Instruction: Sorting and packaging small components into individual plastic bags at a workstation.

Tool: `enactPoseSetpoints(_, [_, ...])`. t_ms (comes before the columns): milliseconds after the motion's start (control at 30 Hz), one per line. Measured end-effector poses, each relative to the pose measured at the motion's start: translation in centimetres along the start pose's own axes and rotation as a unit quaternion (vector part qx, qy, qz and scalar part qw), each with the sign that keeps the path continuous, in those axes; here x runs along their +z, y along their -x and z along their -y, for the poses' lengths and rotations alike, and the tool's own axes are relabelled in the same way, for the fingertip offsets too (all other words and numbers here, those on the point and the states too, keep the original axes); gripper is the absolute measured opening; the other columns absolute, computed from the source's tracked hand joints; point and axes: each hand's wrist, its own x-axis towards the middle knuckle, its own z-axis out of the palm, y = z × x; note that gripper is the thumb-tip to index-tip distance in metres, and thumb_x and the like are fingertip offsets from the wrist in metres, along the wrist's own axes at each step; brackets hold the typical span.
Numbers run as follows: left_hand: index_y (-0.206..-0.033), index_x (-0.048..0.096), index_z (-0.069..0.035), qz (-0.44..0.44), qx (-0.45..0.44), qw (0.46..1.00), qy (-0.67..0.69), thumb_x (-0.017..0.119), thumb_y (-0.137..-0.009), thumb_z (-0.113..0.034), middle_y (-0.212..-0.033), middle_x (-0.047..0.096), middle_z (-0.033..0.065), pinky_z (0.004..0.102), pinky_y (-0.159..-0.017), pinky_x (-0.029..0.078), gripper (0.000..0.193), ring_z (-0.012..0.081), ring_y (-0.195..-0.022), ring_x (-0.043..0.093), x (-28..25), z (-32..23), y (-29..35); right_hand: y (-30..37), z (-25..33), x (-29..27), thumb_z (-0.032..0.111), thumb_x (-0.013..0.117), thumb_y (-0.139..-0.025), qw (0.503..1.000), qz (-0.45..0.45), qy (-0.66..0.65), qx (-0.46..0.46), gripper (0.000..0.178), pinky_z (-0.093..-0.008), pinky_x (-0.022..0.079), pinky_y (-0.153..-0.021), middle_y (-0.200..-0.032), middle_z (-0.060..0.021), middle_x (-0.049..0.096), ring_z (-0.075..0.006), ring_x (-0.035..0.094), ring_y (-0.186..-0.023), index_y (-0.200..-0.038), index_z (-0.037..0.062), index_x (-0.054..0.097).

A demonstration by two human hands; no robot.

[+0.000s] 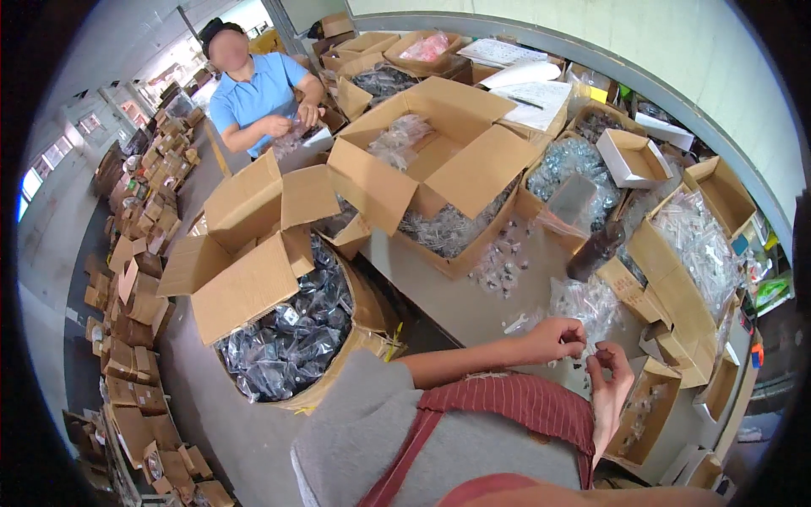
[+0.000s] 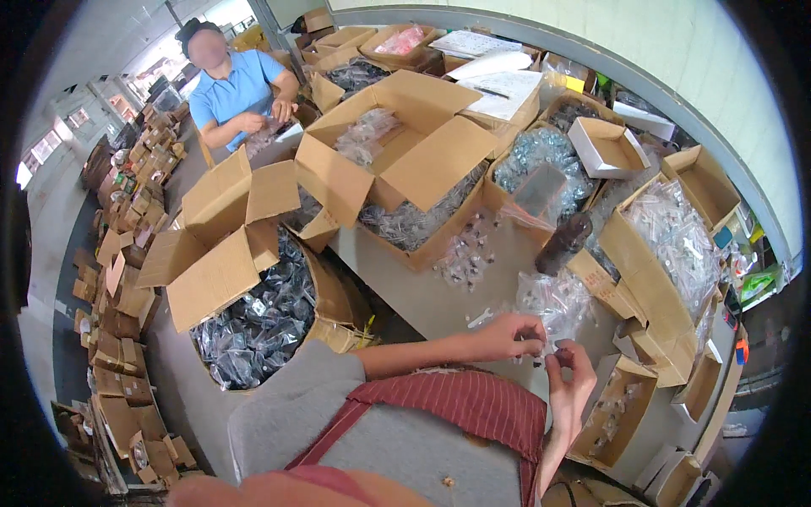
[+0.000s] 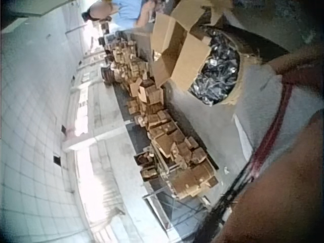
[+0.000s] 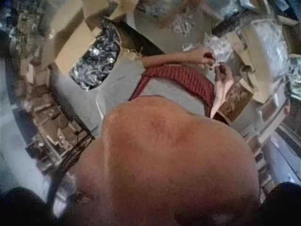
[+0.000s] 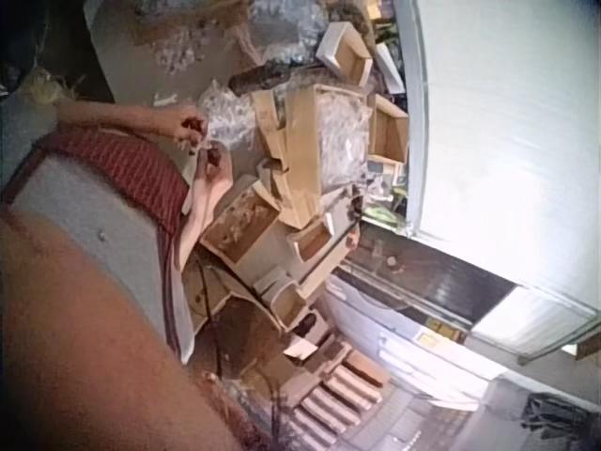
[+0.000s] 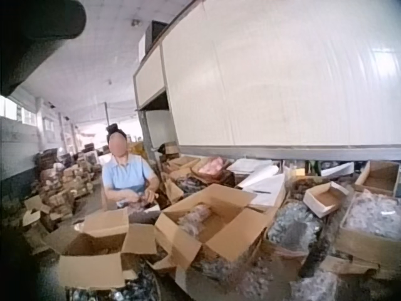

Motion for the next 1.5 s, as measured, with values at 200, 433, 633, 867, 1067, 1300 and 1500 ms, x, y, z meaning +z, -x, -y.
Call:
enactPoseSetpoints(200, [-0.093, 0.059, -0.005, -0.019, 0.044, 0.998, -0.050, 0.063, -0.091, -0.012, -0.078, 0.066, 0.0033, 0.0278, -0.062, 0.049, 0.008, 0.0089, -0.071, 0.061, 0.2, 1.1, -0.2, -0.2, 0.2, -0.1, -0.003, 0.067, -0.083, 0.997, 0.051, -0.008, 0.055, 0.027, -0.0298, 0.051, -0.074, -0.084, -0.0080, 0.066, -0.0139, 0.063, -0.078, -0.109, -0.0001, 0.062])
enactPoseSetpoints(433, [-0.088, 0.060, -0.007, -0.033, 0.041, 0.987, -0.151, 0.063, -0.088, -0.019, -0.070, 0.062, 0.0061, 0.0312, -0.061, 0.048, 0.013, 0.0133, -0.064, 0.060, 0.6, -0.2, 0.3, -0.1, -1.8, 0.4, 0.002, 0.058, -0.092, 0.978, 0.128, -0.128, 0.105, 0.007, -0.0276, 0.050, -0.075, -0.082, -0.0064, 0.066, -0.0124, 0.061, -0.080, -0.095, -0.0030, 0.061])
enactPoseSetpoints(633, [-0.088, 0.060, -0.006, -0.032, 0.062, 0.989, -0.127, 0.064, -0.087, -0.015, -0.069, 0.063, 0.0044, 0.0290, -0.060, 0.048, 0.010, 0.0099, -0.064, 0.061, 0.9, -0.2, 0.6, 0.2, -0.9, 0.7, 0.000, 0.056, -0.089, 0.958, 0.103, -0.225, 0.144, 0.004, -0.0256, 0.046, -0.069, -0.076, -0.0035, 0.060, -0.0115, 0.057, -0.072, -0.089, -0.0011, 0.061])
enactPoseSetpoints(867, [-0.086, 0.059, -0.004, -0.060, 0.027, 0.998, -0.021, 0.061, -0.089, -0.008, -0.072, 0.061, 0.0009, 0.0249, -0.060, 0.047, 0.006, 0.0062, -0.067, 0.058, 0.7, 0.5, 0.0, -0.6, -0.8, 0.7, 0.003, 0.058, -0.083, 0.967, 0.064, -0.188, 0.161, 0.005, -0.0245, 0.042, -0.065, -0.072, -0.0016, 0.056, -0.0102, 0.053, -0.067, -0.080, 0.0005, 0.059])
enactPoseSetpoints(1067, [-0.088, 0.058, -0.004, -0.059, 0.020, 0.996, 0.066, 0.061, -0.091, -0.009, -0.074, 0.061, -0.0007, 0.0249, -0.060, 0.046, 0.006, 0.0067, -0.068, 0.057, 1.1, 1.1, 0.0, -0.2, -0.9, 0.4, 0.006, 0.062, -0.088, 0.966, 0.016, -0.223, 0.133, 0.008, -0.0242, 0.041, -0.067, -0.073, 0.0000, 0.057, -0.0091, 0.053, -0.067, -0.080, 0.0025, 0.060])
enactPoseSetpoints(1300, [-0.092, 0.060, -0.006, -0.077, -0.082, 0.984, 0.135, 0.063, -0.093, -0.014, -0.076, 0.060, -0.0012, 0.0248, -0.054, 0.046, 0.009, 0.0064, -0.065, 0.055, 2.3, 2.1, -0.6, 0.5, 1.4, 0.3, 0.013, 0.062, -0.092, 0.954, 0.047, -0.216, 0.203, 0.013, -0.0277, 0.047, -0.073, -0.083, -0.0046, 0.065, -0.0130, 0.061, -0.076, -0.094, 0.0004, 0.063])
enactPoseSetpoints(1500, [-0.093, 0.065, -0.005, -0.143, -0.041, 0.981, 0.125, 0.064, -0.092, -0.013, -0.083, 0.066, 0.0014, 0.0261, -0.052, 0.050, 0.008, 0.0103, -0.067, 0.062, 0.0, -0.7, -1.1, -1.2, -1.2, 0.1, 0.013, 0.067, -0.088, 0.936, 0.114, -0.303, 0.136, 0.016, -0.0299, 0.050, -0.072, -0.084, -0.0072, 0.067, -0.0165, 0.065, -0.076, -0.095, -0.0014, 0.065])
